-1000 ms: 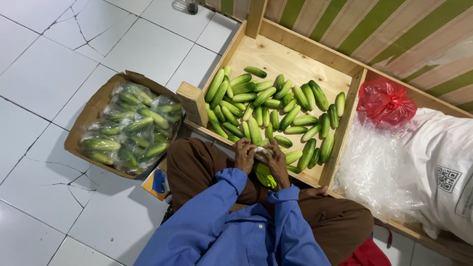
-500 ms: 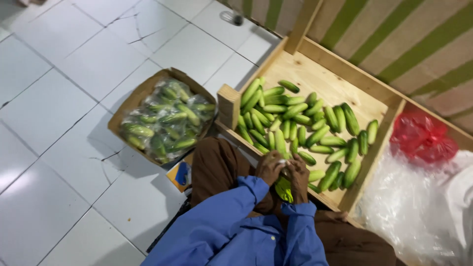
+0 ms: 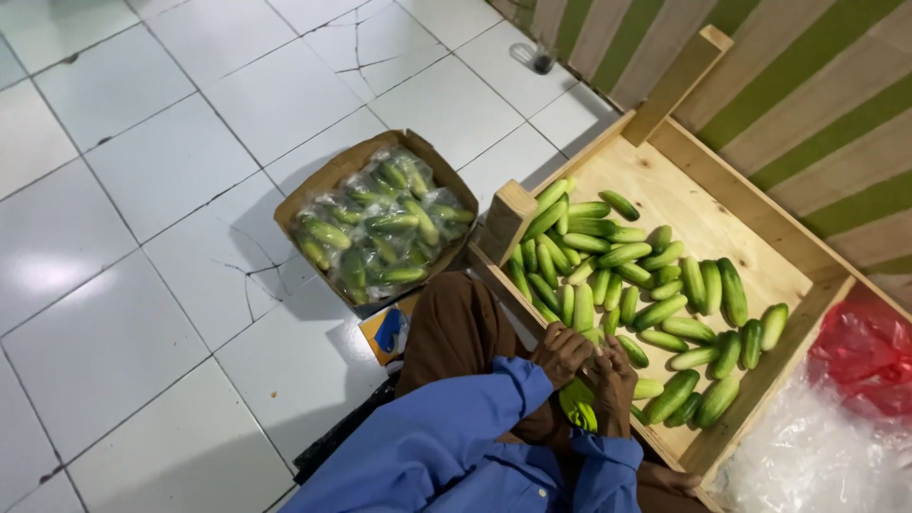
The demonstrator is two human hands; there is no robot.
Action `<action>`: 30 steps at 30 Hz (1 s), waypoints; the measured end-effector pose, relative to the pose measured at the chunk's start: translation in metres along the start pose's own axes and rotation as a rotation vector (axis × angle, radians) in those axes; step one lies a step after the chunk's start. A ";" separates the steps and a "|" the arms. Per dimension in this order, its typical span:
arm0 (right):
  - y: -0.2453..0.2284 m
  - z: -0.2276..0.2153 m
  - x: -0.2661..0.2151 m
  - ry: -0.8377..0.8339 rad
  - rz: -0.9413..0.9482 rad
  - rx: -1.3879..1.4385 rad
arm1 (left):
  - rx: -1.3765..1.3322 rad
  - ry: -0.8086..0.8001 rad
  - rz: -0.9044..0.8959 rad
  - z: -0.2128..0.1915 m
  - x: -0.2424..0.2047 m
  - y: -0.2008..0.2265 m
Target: Bagging individual cucumbers and placing them into a cardboard box for distribution
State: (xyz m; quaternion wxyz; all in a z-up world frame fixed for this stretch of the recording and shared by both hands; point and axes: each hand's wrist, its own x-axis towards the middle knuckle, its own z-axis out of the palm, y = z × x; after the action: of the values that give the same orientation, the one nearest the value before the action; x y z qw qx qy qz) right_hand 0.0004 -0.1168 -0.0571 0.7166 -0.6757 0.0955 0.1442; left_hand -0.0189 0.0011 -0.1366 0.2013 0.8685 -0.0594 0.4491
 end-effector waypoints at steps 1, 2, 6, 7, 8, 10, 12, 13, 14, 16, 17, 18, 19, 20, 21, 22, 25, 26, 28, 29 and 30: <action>-0.011 0.006 -0.007 -0.001 0.027 -0.021 | -0.009 -0.156 0.004 -0.016 0.012 0.001; -0.022 0.012 -0.015 -0.002 0.053 -0.043 | -0.020 -0.311 0.005 -0.032 0.024 0.003; -0.053 0.034 -0.042 -0.029 -0.024 -0.046 | -0.012 -0.292 -0.081 -0.039 0.036 -0.007; -0.058 0.037 -0.047 0.006 -0.044 -0.121 | -0.095 -0.184 -0.166 -0.048 0.044 -0.008; -0.062 0.040 -0.051 0.042 -0.064 -0.196 | -0.178 -0.074 -0.250 -0.056 0.053 -0.009; -0.053 0.043 -0.045 0.010 -0.127 -0.272 | -0.238 -0.138 -0.361 -0.055 0.051 -0.025; -0.044 0.053 -0.041 -0.016 -0.193 -0.346 | -0.303 -0.203 -0.467 -0.075 0.061 -0.035; -0.041 0.061 -0.041 0.024 -0.212 -0.354 | -0.511 -0.184 -0.762 -0.097 0.072 -0.036; -0.038 0.069 -0.040 0.064 -0.231 -0.361 | -0.721 -0.163 -1.056 -0.118 0.083 -0.037; -0.034 0.094 -0.043 -0.008 -0.199 -0.175 | -0.633 -0.084 -1.061 -0.141 0.080 -0.053; -0.031 0.106 -0.046 -0.078 -0.167 0.010 | -0.547 -0.006 -1.062 -0.154 0.078 -0.060; -0.024 0.123 -0.046 -0.081 -0.163 0.012 | -0.543 -0.007 -1.064 -0.163 0.069 -0.073; -0.018 0.140 -0.045 -0.156 -0.184 0.098 | -0.577 0.104 -1.109 -0.171 0.061 -0.086; -0.012 0.157 -0.043 -0.232 -0.203 0.184 | -0.611 0.217 -1.151 -0.179 0.054 -0.100; -0.022 0.175 -0.050 -0.234 -0.203 0.187 | -0.607 0.218 -1.149 -0.199 0.069 -0.098; -0.033 0.194 -0.057 -0.264 -0.278 0.137 | -0.650 0.328 -1.266 -0.220 0.085 -0.096; -0.045 0.229 -0.069 -0.303 -0.341 0.022 | -0.715 0.520 -1.492 -0.258 0.110 -0.101; -0.048 0.240 -0.069 -0.318 -0.338 -0.046 | -0.743 0.611 -1.596 -0.266 0.117 -0.106; -0.048 0.258 -0.070 -0.297 -0.450 -0.176 | -0.748 0.649 -1.642 -0.262 0.093 -0.134; -0.049 0.266 -0.070 -0.268 -0.562 -0.312 | -0.760 0.684 -1.691 -0.260 0.081 -0.148; -0.054 0.277 -0.069 -0.267 -0.563 -0.307 | -0.758 0.681 -1.688 -0.250 0.068 -0.166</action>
State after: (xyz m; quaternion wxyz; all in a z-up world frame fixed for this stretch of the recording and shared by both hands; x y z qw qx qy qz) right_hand -0.0624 0.1510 0.0352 0.6244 -0.7507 -0.2120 0.0409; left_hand -0.1205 0.2583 -0.0025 0.7272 0.3280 0.5010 0.3356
